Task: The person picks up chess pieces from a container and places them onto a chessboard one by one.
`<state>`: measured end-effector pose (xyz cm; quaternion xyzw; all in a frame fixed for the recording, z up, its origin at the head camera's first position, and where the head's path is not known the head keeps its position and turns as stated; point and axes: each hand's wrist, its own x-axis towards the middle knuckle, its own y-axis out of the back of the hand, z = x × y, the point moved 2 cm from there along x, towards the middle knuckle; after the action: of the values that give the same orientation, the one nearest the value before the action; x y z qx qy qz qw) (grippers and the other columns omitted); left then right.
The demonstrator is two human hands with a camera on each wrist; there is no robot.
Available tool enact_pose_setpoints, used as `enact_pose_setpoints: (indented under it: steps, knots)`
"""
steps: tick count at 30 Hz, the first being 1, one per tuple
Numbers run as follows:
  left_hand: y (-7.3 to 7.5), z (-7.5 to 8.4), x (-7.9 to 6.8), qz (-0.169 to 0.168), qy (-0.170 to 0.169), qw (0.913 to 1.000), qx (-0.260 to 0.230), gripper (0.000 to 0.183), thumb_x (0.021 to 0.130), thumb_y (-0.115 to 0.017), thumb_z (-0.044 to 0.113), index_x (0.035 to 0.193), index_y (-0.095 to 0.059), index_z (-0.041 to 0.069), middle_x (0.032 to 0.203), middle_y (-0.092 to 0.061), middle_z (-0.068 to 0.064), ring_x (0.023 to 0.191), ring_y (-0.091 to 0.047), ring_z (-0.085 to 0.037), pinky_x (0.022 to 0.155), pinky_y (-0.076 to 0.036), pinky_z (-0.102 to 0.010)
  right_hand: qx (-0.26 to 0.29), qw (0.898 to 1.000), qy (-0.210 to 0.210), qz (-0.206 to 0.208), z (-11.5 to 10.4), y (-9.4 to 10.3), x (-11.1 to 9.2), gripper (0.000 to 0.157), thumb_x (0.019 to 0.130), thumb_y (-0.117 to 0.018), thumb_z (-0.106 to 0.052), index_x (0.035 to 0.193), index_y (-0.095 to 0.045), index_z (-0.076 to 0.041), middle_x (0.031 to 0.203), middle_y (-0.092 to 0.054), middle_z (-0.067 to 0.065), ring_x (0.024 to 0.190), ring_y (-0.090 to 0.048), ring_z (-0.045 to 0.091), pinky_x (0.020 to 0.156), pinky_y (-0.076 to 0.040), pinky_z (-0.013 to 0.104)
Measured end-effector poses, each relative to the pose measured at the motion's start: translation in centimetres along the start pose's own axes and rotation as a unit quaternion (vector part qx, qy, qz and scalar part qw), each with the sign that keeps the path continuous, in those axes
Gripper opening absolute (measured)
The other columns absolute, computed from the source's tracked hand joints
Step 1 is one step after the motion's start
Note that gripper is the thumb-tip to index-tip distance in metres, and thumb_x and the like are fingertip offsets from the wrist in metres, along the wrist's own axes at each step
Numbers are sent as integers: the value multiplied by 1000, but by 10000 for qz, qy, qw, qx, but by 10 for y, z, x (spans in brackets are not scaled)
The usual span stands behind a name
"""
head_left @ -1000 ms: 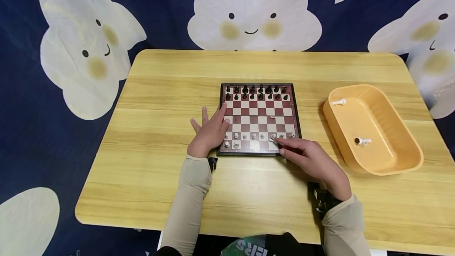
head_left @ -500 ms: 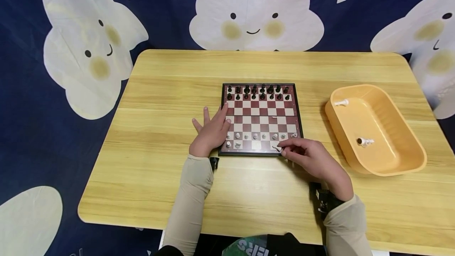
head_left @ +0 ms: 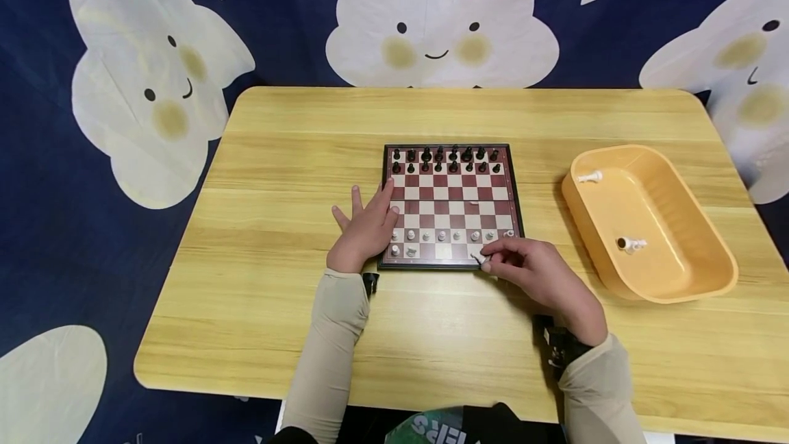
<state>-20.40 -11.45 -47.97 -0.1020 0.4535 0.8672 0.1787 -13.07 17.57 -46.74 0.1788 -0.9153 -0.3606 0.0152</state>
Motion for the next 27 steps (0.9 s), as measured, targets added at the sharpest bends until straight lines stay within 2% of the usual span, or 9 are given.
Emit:
enact_pose_setpoints:
  steps: [8,12,14,17,19,22,25,27]
  knots:
    - [0,-1,0,-27,-4,10000,-40,59,114,-30,36,168,-6,31,173,-12,3,153,26,-37,110,27,-70,-264,9996,-16,-35,-8,-3,7,10,92,-81,-18,96,-74,-13,78,-64,-9,72,-59,10,68,-49,26]
    - [0,-2,1,-7,-7,10000,-32,59,114,-29,37,168,-6,31,172,-12,2,153,26,-37,110,27,-69,-287,9995,46,-89,-9,-2,5,6,94,-79,-19,94,-74,-15,79,-64,-10,74,-58,10,70,-49,27]
    - [-2,-2,2,-3,-31,10000,-51,59,113,-29,37,168,-7,31,172,-12,2,153,26,-37,110,27,-69,-17,10000,35,-76,-6,2,0,4,96,-77,-18,97,-75,-15,80,-65,-8,74,-58,11,69,-49,26]
    - [-3,0,2,1,-49,10000,-44,59,114,-29,36,168,-7,31,172,-13,2,154,25,-37,110,27,-69,836,9965,-31,-83,-1,9,-8,8,98,-74,-14,104,-75,-9,84,-68,3,73,-59,14,63,-50,26]
    - [-3,2,3,-5,-59,10000,-36,59,114,-29,36,168,-7,31,172,-13,2,154,25,-37,110,27,-69,1584,9873,-80,-73,2,13,-12,12,100,-71,-11,108,-74,-3,82,-68,8,69,-59,15,56,-49,27]
    - [-2,2,3,-16,-63,10000,-26,59,114,-29,37,168,-7,30,172,-13,2,154,25,-38,110,27,-69,2609,9651,-176,-120,3,17,-14,21,103,-66,-10,113,-69,8,87,-68,15,67,-59,15,54,-50,28]
    - [0,1,1,-19,-29,10000,-14,60,113,-29,37,168,-7,30,173,-13,1,154,25,-38,110,26,-70,3526,9352,-181,-269,1,17,-12,27,105,-61,-9,119,-64,14,96,-71,15,70,-60,12,59,-53,26]
    - [0,0,1,-25,-2,10000,12,60,113,-29,37,168,-7,29,173,-13,1,154,25,-38,110,26,-70,4102,9109,-132,-421,0,16,-11,26,107,-57,-7,122,-64,13,104,-73,14,74,-62,10,64,-55,23]
